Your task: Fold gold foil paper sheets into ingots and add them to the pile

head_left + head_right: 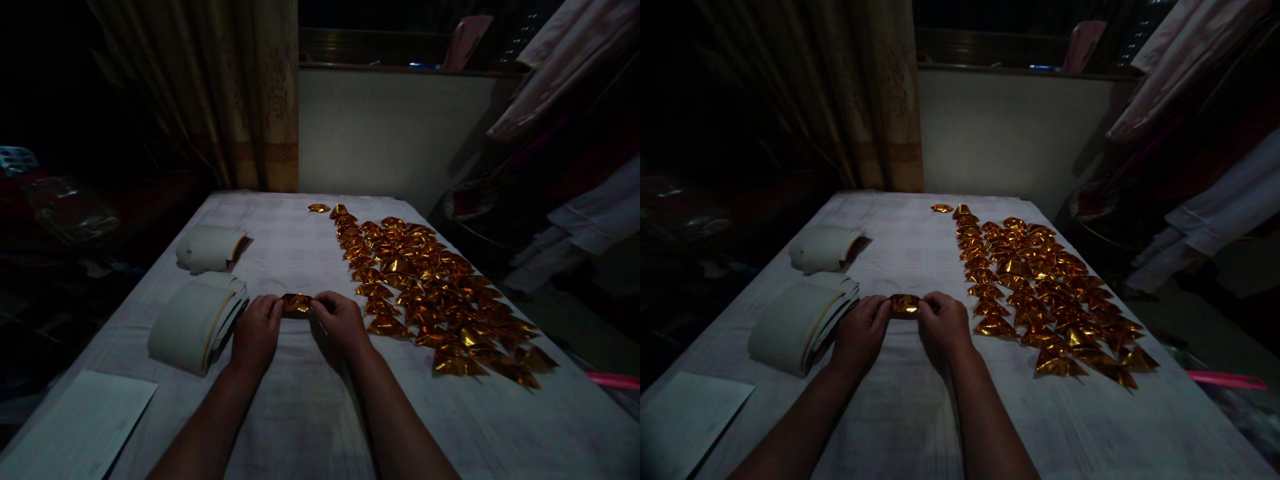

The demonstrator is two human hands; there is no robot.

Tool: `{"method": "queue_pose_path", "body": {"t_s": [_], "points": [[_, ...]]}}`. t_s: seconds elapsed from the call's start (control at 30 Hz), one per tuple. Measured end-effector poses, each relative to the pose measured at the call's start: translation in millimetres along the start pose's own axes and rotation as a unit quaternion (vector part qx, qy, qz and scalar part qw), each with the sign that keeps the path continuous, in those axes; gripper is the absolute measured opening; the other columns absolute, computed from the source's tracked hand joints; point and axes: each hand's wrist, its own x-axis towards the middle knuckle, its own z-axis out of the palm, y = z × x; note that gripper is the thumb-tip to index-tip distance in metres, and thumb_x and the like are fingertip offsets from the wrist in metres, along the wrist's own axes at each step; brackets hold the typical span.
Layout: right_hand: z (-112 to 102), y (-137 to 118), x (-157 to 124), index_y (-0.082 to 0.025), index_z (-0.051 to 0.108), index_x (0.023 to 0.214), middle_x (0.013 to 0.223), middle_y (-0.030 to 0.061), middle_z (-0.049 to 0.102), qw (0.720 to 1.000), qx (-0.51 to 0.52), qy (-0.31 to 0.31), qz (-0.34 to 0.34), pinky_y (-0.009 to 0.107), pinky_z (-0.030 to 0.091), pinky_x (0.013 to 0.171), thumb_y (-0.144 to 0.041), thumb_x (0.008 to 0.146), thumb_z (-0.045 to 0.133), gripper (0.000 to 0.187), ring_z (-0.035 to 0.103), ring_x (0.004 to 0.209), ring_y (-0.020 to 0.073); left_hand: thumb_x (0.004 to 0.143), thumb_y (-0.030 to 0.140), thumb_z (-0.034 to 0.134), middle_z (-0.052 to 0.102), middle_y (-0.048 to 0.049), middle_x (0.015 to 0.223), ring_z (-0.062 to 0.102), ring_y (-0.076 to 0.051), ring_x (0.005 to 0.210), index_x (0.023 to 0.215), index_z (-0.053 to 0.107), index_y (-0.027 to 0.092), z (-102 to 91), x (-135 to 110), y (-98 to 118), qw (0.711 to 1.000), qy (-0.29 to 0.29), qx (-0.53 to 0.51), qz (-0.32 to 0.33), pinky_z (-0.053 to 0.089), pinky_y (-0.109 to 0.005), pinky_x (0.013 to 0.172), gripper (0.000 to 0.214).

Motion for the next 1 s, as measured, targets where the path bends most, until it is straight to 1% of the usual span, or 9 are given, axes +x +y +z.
{"method": "queue_pose_path", "body": {"t_s": [0.17, 0.37, 0.53, 0.63, 0.7, 0.77, 0.83, 0.9, 1.0], "points": [[-4, -6, 0, -0.026, 0.079, 0.084, 0.086, 0.0028, 0.078, 0.996, -0.081, 0.035, -0.017, 0.028, 0.051, 0.076, -0.026, 0.082, 0.06, 0.019, 0.071, 0.081, 0.0202, 0.094, 0.039, 0.047, 0.073, -0.0065, 0.094, 0.068, -0.022, 0.086, 0.099, 0.068, 0.021, -0.3, 2, 0, 0.998, 0.013, -0.039, -0.037, 0.052, -0.032, 0.081, 0.029], [-2, -5, -1, -0.027, 0.08, 0.092, 0.098, 0.0043, 0.079, 0.993, -0.084, 0.079, -0.036, 0.031, 0.053, 0.086, -0.024, 0.082, 0.056, 0.026, 0.073, 0.092, 0.022, 0.087, 0.044, 0.053, 0.072, -0.0043, 0.089, 0.066, -0.02, 0.072, 0.108, 0.068, 0.02, 1.0, 3, -2, 0.991, 0.012, -0.091, -0.101, 0.052, -0.032, 0.072, 0.035], [-8, -10, 7, -0.028, 0.077, 0.089, 0.088, 0.0019, 0.079, 0.988, -0.099, 0.119, -0.026, 0.03, 0.053, 0.077, -0.029, 0.085, 0.056, 0.022, 0.072, 0.08, 0.0206, 0.085, 0.049, 0.051, 0.072, -0.0045, 0.085, 0.065, -0.019, 0.067, 0.105, 0.069, 0.02, 1.7, 6, -8, 0.979, 0.037, -0.141, -0.14, 0.052, -0.031, 0.066, 0.038], [-22, -20, 35, -0.028, 0.077, 0.088, 0.087, 0.0007, 0.077, 0.978, -0.146, 0.142, -0.042, 0.029, 0.051, 0.076, -0.029, 0.085, 0.057, 0.02, 0.07, 0.08, 0.0193, 0.086, 0.049, 0.049, 0.071, -0.0048, 0.081, 0.065, -0.019, 0.067, 0.104, 0.07, 0.02, 1.5, 7, -11, 0.976, 0.043, -0.158, -0.144, 0.052, -0.03, 0.064, 0.04], [-34, -28, 64, -0.027, 0.078, 0.089, 0.095, 0.0021, 0.076, 0.964, -0.205, 0.162, -0.047, 0.029, 0.049, 0.079, -0.028, 0.085, 0.059, 0.019, 0.069, 0.084, 0.0192, 0.087, 0.049, 0.049, 0.071, -0.0045, 0.078, 0.065, -0.019, 0.066, 0.103, 0.07, 0.019, 1.9, 8, -12, 0.975, 0.043, -0.164, -0.14, 0.052, -0.03, 0.063, 0.04], [-44, -34, 96, -0.027, 0.079, 0.092, 0.101, 0.0042, 0.075, 0.947, -0.268, 0.178, -0.017, 0.029, 0.047, 0.077, -0.031, 0.087, 0.06, 0.02, 0.067, 0.09, 0.0206, 0.088, 0.047, 0.05, 0.07, -0.0041, 0.076, 0.065, -0.019, 0.066, 0.102, 0.07, 0.019, 2.7, 7, -14, 0.975, 0.039, -0.173, -0.137, 0.051, -0.029, 0.06, 0.038], [-51, -36, 127, -0.028, 0.08, 0.095, 0.098, 0.0038, 0.075, 0.94, -0.297, 0.169, 0.012, 0.029, 0.045, 0.073, -0.033, 0.089, 0.06, 0.021, 0.066, 0.086, 0.0201, 0.089, 0.046, 0.05, 0.069, -0.0037, 0.074, 0.065, -0.019, 0.065, 0.102, 0.071, 0.02, 4.0, 6, -15, 0.973, 0.034, -0.184, -0.135, 0.05, -0.028, 0.057, 0.036], [-53, -33, 155, -0.028, 0.08, 0.096, 0.095, 0.005, 0.074, 0.935, -0.306, 0.176, 0.021, 0.032, 0.044, 0.078, -0.033, 0.088, 0.061, 0.021, 0.064, 0.09, 0.0218, 0.09, 0.046, 0.05, 0.069, -0.0033, 0.073, 0.064, -0.019, 0.064, 0.102, 0.071, 0.02, 5.6, 5, -16, 0.972, 0.03, -0.193, -0.133, 0.05, -0.027, 0.055, 0.035], [-50, -23, 191, -0.027, 0.08, 0.097, 0.107, 0.0089, 0.071, 0.925, -0.324, 0.198, 0.036, 0.04, 0.039, 0.091, -0.028, 0.085, 0.064, 0.02, 0.058, 0.105, 0.0271, 0.091, 0.047, 0.05, 0.069, -0.0028, 0.072, 0.064, -0.019, 0.064, 0.103, 0.071, 0.021, 8.1, 3, -17, 0.97, 0.029, -0.197, -0.141, 0.05, -0.027, 0.055, 0.035]]}}
